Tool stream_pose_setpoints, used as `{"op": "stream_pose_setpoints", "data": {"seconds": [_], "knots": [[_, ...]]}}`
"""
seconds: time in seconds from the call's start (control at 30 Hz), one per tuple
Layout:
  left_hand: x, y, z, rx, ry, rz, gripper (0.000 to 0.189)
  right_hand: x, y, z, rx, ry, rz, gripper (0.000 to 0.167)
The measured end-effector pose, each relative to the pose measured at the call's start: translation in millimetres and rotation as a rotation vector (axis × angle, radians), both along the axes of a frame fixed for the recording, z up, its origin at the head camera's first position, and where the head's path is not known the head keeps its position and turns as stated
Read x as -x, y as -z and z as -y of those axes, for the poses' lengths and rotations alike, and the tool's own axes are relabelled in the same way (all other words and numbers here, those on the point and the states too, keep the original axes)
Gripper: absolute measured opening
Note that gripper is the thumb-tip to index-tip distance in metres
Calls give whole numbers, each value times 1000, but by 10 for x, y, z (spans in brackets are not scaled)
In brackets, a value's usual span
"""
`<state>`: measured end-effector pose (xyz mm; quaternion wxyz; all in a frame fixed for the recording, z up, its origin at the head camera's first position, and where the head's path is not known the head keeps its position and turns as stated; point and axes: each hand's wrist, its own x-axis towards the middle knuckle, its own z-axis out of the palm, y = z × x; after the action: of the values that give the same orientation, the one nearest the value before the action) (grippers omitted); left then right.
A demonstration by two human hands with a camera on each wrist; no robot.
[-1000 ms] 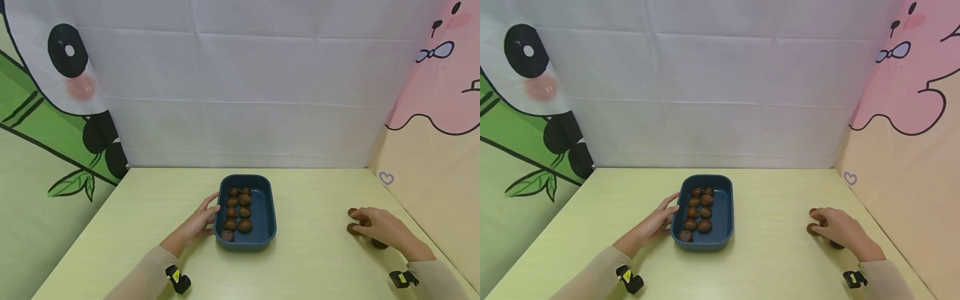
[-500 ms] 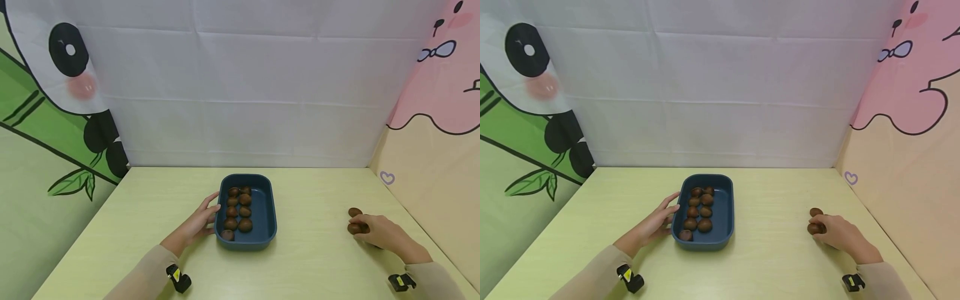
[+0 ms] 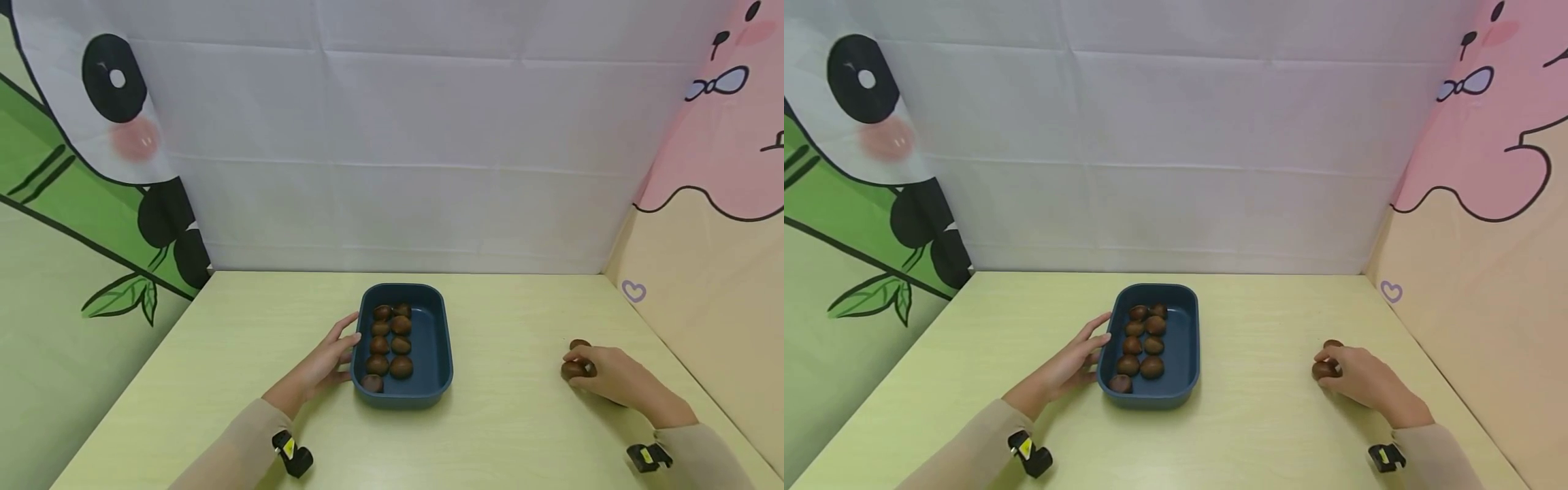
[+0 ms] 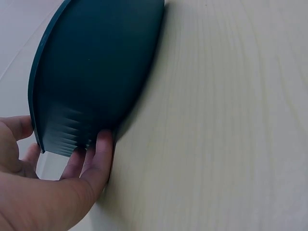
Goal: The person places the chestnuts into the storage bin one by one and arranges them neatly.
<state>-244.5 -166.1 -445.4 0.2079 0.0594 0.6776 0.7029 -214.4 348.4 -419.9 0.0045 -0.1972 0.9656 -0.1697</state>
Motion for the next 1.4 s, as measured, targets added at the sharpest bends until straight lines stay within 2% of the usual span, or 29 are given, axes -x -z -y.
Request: {"op": "stream_pose_setpoints", "data": {"seconds": [0.2,0.37,0.67,0.87,1.0,1.23,1.4], "knots": [[8,7,-14,-2,-14,3,64,51,-131,227,106,-102,21,31],[-3,-8,-16,-10,3,1,65,97,-260,492,165,-200,34,28],[-19,-44,-11,-6,12,-2,65,177,-419,1056,179,-387,-45,30],[-18,-29,-11,-6,11,-4,65,212,-484,1463,163,-466,-54,29],[-13,-17,-6,-1,27,-15,66,217,-486,1707,131,-505,-37,32],[-19,-19,0,-18,15,4,63,246,-368,2052,95,-576,-12,34],[-29,-48,8,-22,32,-1,65,274,-284,2243,64,-623,15,31]]}}
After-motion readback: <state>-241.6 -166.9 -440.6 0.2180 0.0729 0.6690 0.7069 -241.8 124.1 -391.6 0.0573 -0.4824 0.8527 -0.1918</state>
